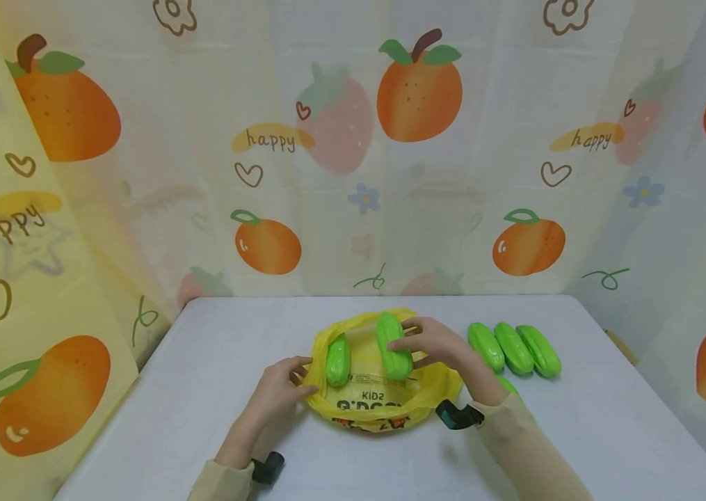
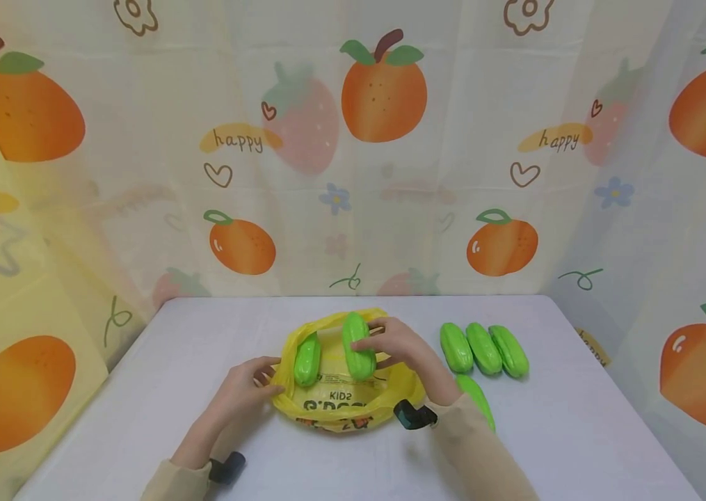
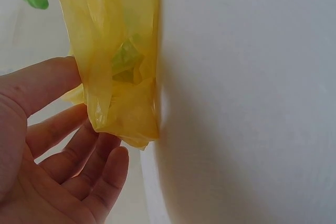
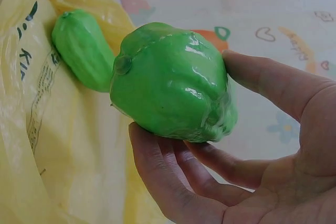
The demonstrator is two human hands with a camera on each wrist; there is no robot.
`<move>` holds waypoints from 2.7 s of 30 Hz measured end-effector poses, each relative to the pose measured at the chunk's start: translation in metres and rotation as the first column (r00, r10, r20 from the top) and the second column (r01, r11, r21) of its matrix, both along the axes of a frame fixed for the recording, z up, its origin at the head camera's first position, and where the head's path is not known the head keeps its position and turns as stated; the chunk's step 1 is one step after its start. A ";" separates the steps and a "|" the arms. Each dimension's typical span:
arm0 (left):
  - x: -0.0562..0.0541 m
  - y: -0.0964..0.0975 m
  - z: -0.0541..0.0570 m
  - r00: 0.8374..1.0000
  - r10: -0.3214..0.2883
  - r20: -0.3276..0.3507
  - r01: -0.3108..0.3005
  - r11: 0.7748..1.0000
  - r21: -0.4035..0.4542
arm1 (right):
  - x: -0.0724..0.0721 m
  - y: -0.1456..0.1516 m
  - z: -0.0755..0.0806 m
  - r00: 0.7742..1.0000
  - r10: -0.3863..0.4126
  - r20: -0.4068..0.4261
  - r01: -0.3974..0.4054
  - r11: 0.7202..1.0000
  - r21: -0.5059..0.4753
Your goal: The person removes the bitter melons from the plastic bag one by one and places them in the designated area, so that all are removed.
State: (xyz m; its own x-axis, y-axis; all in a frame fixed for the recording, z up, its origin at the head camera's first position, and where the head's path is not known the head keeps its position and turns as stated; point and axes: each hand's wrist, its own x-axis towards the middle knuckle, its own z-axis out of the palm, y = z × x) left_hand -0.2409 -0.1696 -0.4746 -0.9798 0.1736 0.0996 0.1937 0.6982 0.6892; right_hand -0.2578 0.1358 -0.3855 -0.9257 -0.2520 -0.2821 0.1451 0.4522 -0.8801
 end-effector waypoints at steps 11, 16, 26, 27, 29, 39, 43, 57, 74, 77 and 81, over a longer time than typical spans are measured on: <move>0.001 0.000 0.001 1.000 0.006 0.019 -0.006 1.000 0.000 | 0.003 0.017 0.005 1.000 -0.005 -0.021 0.005 1.000 -0.003; 0.001 0.001 0.002 1.000 0.008 0.016 -0.008 1.000 0.006 | 0.005 0.024 0.007 1.000 -0.011 -0.023 0.011 1.000 0.003; 0.001 0.001 0.001 1.000 0.013 0.015 -0.013 1.000 0.003 | 0.009 0.040 0.012 1.000 -0.029 -0.013 0.029 1.000 0.009; 0.000 0.001 0.000 1.000 0.014 0.017 -0.014 1.000 0.003 | 0.009 0.042 0.011 0.999 -0.030 -0.012 0.030 0.999 0.010; 0.000 0.001 0.000 1.000 0.016 0.019 -0.016 1.000 0.001 | 0.009 0.045 0.010 0.999 -0.034 -0.013 0.034 0.999 0.015; 0.000 0.000 -0.001 1.000 0.008 0.006 -0.008 1.000 0.003 | 0.014 0.065 0.009 0.999 -0.040 -0.017 0.040 0.999 -0.007; -0.001 0.000 -0.001 1.000 0.008 0.008 -0.008 1.000 0.004 | 0.018 0.073 0.013 0.999 -0.037 -0.019 0.037 0.999 0.024; 0.000 0.001 0.002 1.000 0.009 0.006 -0.009 1.000 -0.009 | 0.026 0.106 0.006 0.997 -0.069 -0.022 0.070 0.997 0.042; 0.000 0.002 0.002 1.000 0.008 0.014 -0.008 1.000 -0.008 | 0.036 0.131 0.007 0.998 -0.067 -0.022 0.069 0.990 0.124; 0.000 0.002 0.002 1.000 0.005 0.012 -0.005 1.000 -0.005 | 0.039 0.135 0.007 0.998 -0.062 -0.020 0.064 0.990 0.127; 0.000 0.002 0.001 1.000 0.003 0.009 -0.003 1.000 -0.004 | 0.042 0.141 0.008 0.998 -0.057 -0.014 0.058 0.990 0.132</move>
